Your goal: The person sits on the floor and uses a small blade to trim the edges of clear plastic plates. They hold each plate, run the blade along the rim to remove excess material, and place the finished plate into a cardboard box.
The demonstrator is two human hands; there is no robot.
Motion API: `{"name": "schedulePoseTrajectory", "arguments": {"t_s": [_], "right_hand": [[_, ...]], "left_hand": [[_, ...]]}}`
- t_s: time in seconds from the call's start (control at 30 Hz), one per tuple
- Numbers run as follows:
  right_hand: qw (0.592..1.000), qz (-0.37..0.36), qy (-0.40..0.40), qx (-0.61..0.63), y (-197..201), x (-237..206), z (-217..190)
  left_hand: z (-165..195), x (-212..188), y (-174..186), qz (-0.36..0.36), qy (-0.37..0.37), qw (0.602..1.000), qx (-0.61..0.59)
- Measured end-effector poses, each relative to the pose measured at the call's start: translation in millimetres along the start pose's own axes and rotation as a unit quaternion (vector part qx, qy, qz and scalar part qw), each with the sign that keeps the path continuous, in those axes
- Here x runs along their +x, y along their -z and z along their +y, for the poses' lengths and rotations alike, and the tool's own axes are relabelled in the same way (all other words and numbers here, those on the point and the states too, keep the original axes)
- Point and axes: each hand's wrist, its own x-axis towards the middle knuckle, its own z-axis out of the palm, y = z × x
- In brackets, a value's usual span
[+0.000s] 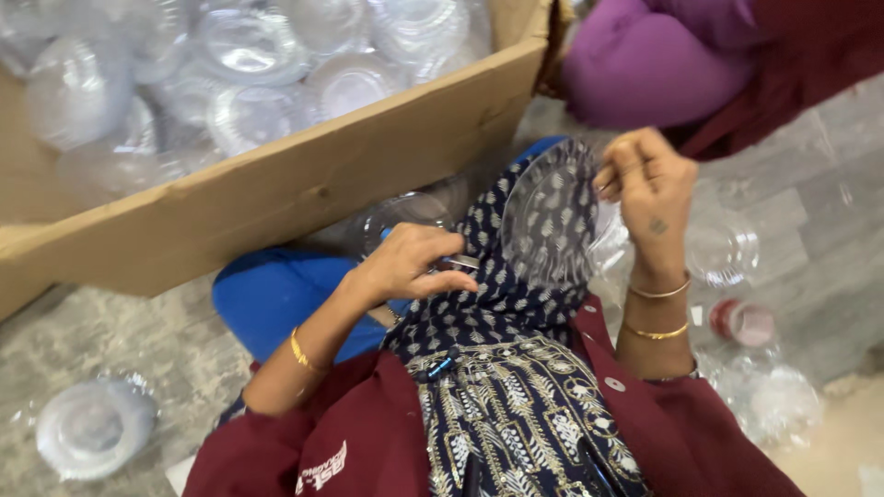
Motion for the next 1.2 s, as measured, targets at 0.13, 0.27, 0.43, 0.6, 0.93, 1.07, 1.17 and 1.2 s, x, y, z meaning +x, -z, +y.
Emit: {"name": "schedulePoseTrajectory", "arguments": {"t_s": [0.13, 0.27, 0.43, 0.6, 0.93, 1.07, 1.17, 1.2], "right_hand": [[0.983, 0.127, -0.008, -0.13, 53, 9, 38], [0.949, 0.232, -0.051, -0.207, 91, 11, 96], [0.944, 0.209, -0.178, -0.18, 86, -2, 163], [0.926, 0.119, -0.217, -0.285, 50, -9, 189], [0.916, 0.18, 0.108, -0.341, 6, 21, 145], [0.978, -0.028, 0.113, -0.172, -79, 17, 110], [0.92, -0.281, 0.063, -0.266, -152, 9, 95], [0.877, -0.353, 0.039, -0.323, -172, 3, 91]], "left_hand": [[-7, -13, -2, 0.098, 0.05, 0.992, -0.061], [-12, -23, -9, 0.166, 0.098, 0.979, -0.07], [-18, -27, -22, 0.189, 0.132, 0.967, -0.105], [-25, -27, -27, 0.212, 0.144, 0.957, -0.134], [-31, -42, -25, 0.3, 0.142, 0.929, -0.164], [-33, -44, -30, 0.318, 0.144, 0.917, -0.195], [-31, -50, -36, 0.326, 0.146, 0.91, -0.21], [-29, -54, -37, 0.33, 0.151, 0.908, -0.208]]}}
